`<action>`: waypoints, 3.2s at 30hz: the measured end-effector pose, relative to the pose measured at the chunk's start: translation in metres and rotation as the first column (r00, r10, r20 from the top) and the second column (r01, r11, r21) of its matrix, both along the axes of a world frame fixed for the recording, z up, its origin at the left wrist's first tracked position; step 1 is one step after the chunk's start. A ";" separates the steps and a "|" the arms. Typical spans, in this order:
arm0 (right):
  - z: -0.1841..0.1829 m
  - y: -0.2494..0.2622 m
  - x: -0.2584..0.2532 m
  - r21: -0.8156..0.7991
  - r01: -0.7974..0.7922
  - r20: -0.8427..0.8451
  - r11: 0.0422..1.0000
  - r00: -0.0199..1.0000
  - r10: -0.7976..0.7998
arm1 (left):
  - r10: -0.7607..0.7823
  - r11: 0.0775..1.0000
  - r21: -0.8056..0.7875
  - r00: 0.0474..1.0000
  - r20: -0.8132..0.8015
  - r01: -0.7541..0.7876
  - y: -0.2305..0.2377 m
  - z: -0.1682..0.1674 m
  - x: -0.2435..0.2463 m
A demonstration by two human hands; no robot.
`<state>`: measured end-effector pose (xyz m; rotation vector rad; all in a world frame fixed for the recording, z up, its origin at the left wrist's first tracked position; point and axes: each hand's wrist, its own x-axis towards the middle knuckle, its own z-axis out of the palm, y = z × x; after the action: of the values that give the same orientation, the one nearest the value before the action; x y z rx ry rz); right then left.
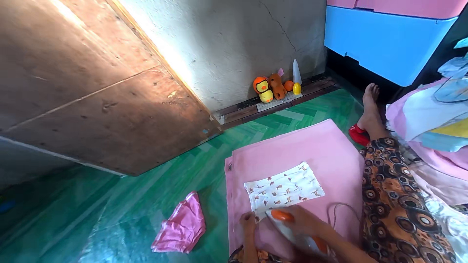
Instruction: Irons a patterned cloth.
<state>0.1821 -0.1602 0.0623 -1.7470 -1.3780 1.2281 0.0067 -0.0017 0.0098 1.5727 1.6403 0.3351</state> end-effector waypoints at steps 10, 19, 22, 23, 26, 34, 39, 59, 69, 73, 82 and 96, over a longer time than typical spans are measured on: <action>-0.004 0.062 0.031 -0.134 0.402 0.162 0.906 0.911 -0.380 | -0.013 1.000 0.013 0.999 -0.052 0.013 0.005 -0.006 -0.002; -0.005 0.057 0.020 -0.199 0.307 0.236 0.931 0.937 -0.259 | -0.107 0.887 0.426 0.976 -0.188 0.179 -0.002 -0.005 0.014; 0.000 0.060 0.019 -0.214 0.336 0.237 0.917 0.929 -0.285 | -0.248 0.817 0.489 0.952 -0.180 0.306 -0.007 -0.008 0.031; 0.002 0.064 0.017 -0.220 0.356 0.234 0.908 0.923 -0.306 | -0.288 0.811 0.472 0.938 -0.191 0.345 -0.009 -0.007 0.037; 0.004 0.073 0.015 -0.244 0.378 0.235 0.893 0.916 -0.324 | -0.338 0.839 0.350 0.903 -0.267 0.417 -0.011 -0.007 0.054; -0.012 0.057 0.017 -0.141 0.372 0.215 0.917 0.916 -0.339 | -0.292 0.912 0.241 0.937 -0.191 0.333 -0.007 -0.024 0.057; -0.022 0.047 0.022 0.018 0.290 0.215 0.957 0.933 -0.287 | -0.274 0.920 0.238 0.946 -0.174 0.311 -0.007 -0.027 0.058; 0.028 0.113 -0.009 -0.383 0.531 0.290 0.756 0.846 -0.448 | -0.308 0.897 0.284 0.940 -0.150 0.339 -0.011 -0.023 0.052; 0.026 0.114 0.006 -0.395 0.516 0.291 0.760 0.855 -0.430 | -0.385 0.841 0.373 0.918 -0.098 0.393 -0.004 -0.038 0.046; 0.023 0.096 -0.005 -0.409 0.506 0.263 0.760 0.863 -0.432 | -0.373 0.847 0.355 0.919 -0.132 0.395 -0.004 -0.038 0.046; 0.018 0.084 0.010 -0.370 0.441 0.227 0.818 0.896 -0.381 | -0.347 0.842 0.402 0.932 -0.107 0.360 0.000 -0.046 0.046; 0.006 -0.049 0.012 -0.362 0.335 0.149 0.870 0.942 -0.301 | -0.809 0.467 0.400 0.564 -0.166 0.788 -0.013 -0.037 0.146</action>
<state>0.1943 -0.2090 0.0684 -2.2164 -0.8760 1.3043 0.1523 -0.0150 -0.0276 2.4702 0.6063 0.2170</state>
